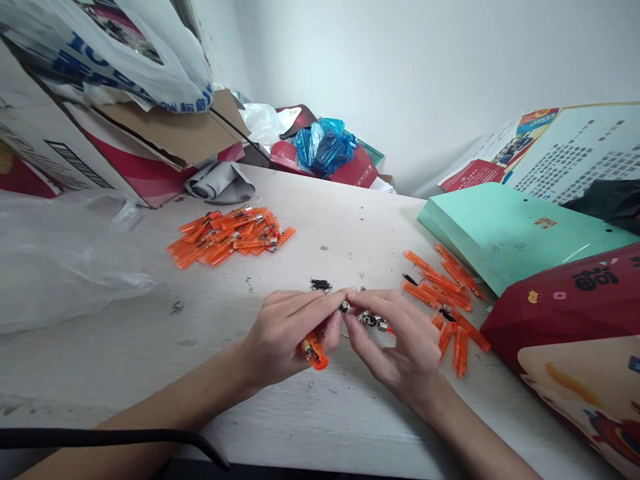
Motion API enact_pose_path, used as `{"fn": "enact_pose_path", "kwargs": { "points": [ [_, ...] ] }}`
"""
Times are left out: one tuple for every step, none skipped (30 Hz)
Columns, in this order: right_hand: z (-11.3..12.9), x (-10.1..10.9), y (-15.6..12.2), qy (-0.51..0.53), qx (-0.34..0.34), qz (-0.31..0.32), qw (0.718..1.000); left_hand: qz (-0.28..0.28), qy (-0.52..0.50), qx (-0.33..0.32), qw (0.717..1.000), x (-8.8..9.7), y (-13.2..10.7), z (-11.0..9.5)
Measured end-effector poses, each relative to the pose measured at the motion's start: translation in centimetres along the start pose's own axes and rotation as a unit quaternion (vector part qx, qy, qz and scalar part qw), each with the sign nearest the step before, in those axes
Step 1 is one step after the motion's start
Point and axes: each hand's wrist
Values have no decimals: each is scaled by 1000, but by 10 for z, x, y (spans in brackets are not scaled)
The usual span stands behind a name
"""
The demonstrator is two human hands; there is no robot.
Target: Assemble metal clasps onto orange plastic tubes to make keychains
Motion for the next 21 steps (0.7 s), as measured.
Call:
{"fn": "enact_pose_path", "kwargs": {
  "points": [
    [0, 0, 0, -3, 2, -2, 1000, 0, 1, -1, 1000, 0, 0, 0],
    [0, 0, 1, -5, 3, -4, 1000, 1, 2, -1, 1000, 0, 0, 0],
    [0, 0, 1, -8, 3, -5, 1000, 3, 2, 0, 1000, 1, -1, 0],
    [0, 1, 2, -9, 2, -7, 1000, 7, 0, 2, 1000, 1, -1, 0],
    [1, 1, 2, -9, 2, -7, 1000, 10, -4, 3, 1000, 1, -1, 0],
    [1, 1, 3, -9, 1, -5, 1000, 13, -11, 3, 1000, 1, -1, 0],
    [1, 2, 4, -8, 0, -2, 1000, 16, -19, 3, 1000, 2, -2, 0],
    [2, 2, 4, -8, 0, -1, 1000, 19, -28, 4, 999, 2, -2, 0],
    [2, 2, 5, -8, -1, 0, 1000, 22, -36, 5, 999, 3, -2, 0],
    [3, 3, 6, -8, 0, 0, 1000, 24, -41, 6, 999, 3, -3, 0],
    [3, 3, 6, -7, 2, -1, 1000, 26, -45, 7, 999, 4, -3, -1],
    [3, 3, 7, -6, 4, -2, 1000, 29, -45, 9, 999, 4, -3, -1],
    [4, 4, 7, -6, 7, -3, 1000, 30, -44, 11, 999, 4, -3, -1],
    [4, 4, 7, -7, 9, -2, 1000, 31, -42, 14, 999, 5, -2, -1],
    [4, 4, 7, -9, 10, -1, 1000, 31, -41, 17, 999, 5, -2, -1],
    [4, 4, 7, -11, 11, 0, 1000, 30, -40, 20, 999, 5, -2, -1],
    [4, 4, 7, -14, 11, 0, 1000, 28, -38, 22, 999, 5, -2, -1],
    [4, 4, 7, -17, 12, -1, 1000, 25, -37, 22, 999, 5, -1, -1],
    [4, 4, 7, -18, 13, -4, 1000, 22, -36, 20, 999, 5, -1, -1],
    [4, 4, 7, -18, 14, -5, 1000, 20, -33, 18, 999, 5, -1, -1],
    [5, 4, 7, -17, 14, -7, 1000, 18, -31, 17, 999, 5, -1, -1]
  ]
}}
Point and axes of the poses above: each hand's wrist, its own y-axis towards the middle knuckle, its own x-axis out of the back of the hand, z = x × y, and after that the axes turned 4 degrees about -x, right-handed
